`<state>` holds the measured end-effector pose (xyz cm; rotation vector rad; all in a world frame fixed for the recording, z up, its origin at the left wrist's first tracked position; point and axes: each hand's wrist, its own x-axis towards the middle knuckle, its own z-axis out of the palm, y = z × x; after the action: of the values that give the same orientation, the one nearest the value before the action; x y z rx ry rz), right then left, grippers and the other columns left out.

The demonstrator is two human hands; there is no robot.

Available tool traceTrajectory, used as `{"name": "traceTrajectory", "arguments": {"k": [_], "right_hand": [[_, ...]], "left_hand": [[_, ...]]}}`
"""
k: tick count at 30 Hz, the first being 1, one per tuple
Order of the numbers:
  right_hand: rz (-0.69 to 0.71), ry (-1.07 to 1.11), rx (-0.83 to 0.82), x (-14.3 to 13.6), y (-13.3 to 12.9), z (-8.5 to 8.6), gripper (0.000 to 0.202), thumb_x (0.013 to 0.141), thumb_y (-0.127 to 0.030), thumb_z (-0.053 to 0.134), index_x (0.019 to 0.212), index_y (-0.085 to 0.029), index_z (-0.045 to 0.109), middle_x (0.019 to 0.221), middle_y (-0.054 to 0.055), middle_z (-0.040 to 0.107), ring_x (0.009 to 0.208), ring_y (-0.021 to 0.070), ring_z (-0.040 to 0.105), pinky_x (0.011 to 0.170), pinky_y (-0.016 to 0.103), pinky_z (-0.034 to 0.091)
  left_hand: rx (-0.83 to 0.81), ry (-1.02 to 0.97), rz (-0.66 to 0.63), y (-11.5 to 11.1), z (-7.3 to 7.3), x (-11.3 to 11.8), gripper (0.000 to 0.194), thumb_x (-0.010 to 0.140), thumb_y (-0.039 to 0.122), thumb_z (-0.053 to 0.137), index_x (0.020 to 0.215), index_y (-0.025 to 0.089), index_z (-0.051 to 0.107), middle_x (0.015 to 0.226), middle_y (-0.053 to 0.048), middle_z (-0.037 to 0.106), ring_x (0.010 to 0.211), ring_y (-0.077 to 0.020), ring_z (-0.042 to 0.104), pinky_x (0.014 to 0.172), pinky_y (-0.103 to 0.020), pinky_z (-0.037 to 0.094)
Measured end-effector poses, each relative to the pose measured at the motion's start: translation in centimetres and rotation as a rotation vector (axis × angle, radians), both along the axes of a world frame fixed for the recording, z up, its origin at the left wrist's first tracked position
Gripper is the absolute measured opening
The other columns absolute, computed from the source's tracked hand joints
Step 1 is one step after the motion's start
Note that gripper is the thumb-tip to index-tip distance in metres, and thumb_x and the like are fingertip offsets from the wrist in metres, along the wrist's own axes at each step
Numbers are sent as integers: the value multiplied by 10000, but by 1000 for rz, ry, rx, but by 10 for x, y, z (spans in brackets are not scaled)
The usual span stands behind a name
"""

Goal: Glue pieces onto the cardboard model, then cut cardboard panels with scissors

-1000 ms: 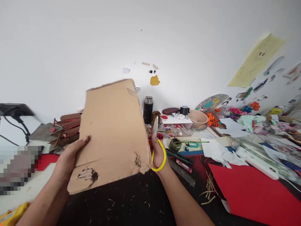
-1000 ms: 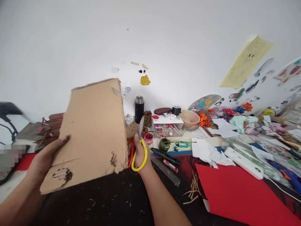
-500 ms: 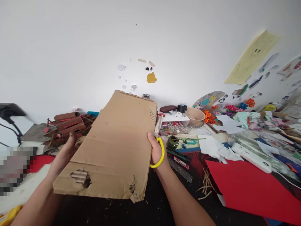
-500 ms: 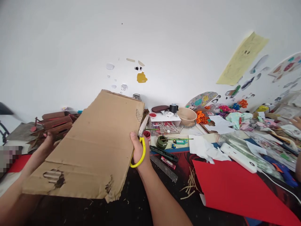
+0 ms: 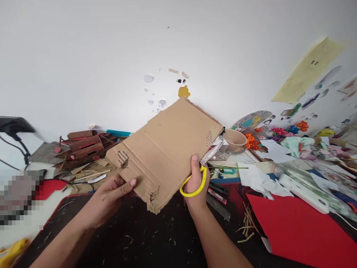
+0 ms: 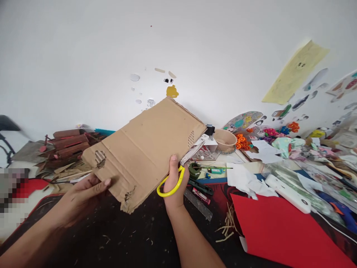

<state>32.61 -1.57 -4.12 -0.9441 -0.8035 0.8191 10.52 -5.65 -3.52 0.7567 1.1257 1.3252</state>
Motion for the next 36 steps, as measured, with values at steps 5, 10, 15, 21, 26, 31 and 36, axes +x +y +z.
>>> {"name": "traceTrajectory", "arguments": {"k": [5,10,15,21,26,31,36], "right_hand": [[128,-28,-99,-8,-5,-2,465,906,-683,733,958,-232,633,698,21,717,710,243,744,630,324,603],[433,-17,-139,-23,-9,-8,576,853,-768,742,879,-238,518,527,-36,632,359,156,583,351,234,451],[668,-80,-191,-34,-19,-19,641,856,-781,736,1066,-189,606,561,-18,666,383,140,599,384,206,462],[966,-213,-280,-43,-28,-35,827,798,-867,716,1187,-138,677,690,80,751,529,193,710,484,237,496],[1140,-236,-260,-45,-31,-47,905,751,-857,778,1306,-148,685,794,100,770,612,212,730,615,307,558],[1243,-226,-262,-41,-33,-46,955,707,-818,846,1389,-172,673,912,126,793,699,227,751,724,346,560],[1328,-243,-349,-38,-36,-38,1012,632,-774,920,1424,-196,669,947,122,794,788,249,768,827,393,577]], "left_hand": [[110,-45,132,14,1,0,433,612,457,1002,872,180,794,997,-117,810,889,-285,766,748,-338,660],[260,-56,285,24,-5,-8,487,750,462,919,1125,195,762,1162,-107,812,1157,-310,749,951,-369,641],[257,-30,521,27,1,-15,350,837,439,818,1103,228,730,1142,-61,819,1108,-277,774,925,-346,652],[215,-150,755,31,10,-28,276,912,359,714,1170,263,693,1194,-42,811,1040,-235,795,932,-353,656],[308,-91,806,32,7,-34,356,917,476,723,1224,298,696,1289,-36,782,1175,-233,753,1002,-340,620],[417,42,823,33,-5,-42,381,924,574,708,1166,280,708,1291,-43,768,1214,-200,716,1034,-278,558],[406,37,828,32,-5,-44,413,899,618,730,1089,251,716,1179,-38,786,1079,-193,733,920,-252,580]]}}
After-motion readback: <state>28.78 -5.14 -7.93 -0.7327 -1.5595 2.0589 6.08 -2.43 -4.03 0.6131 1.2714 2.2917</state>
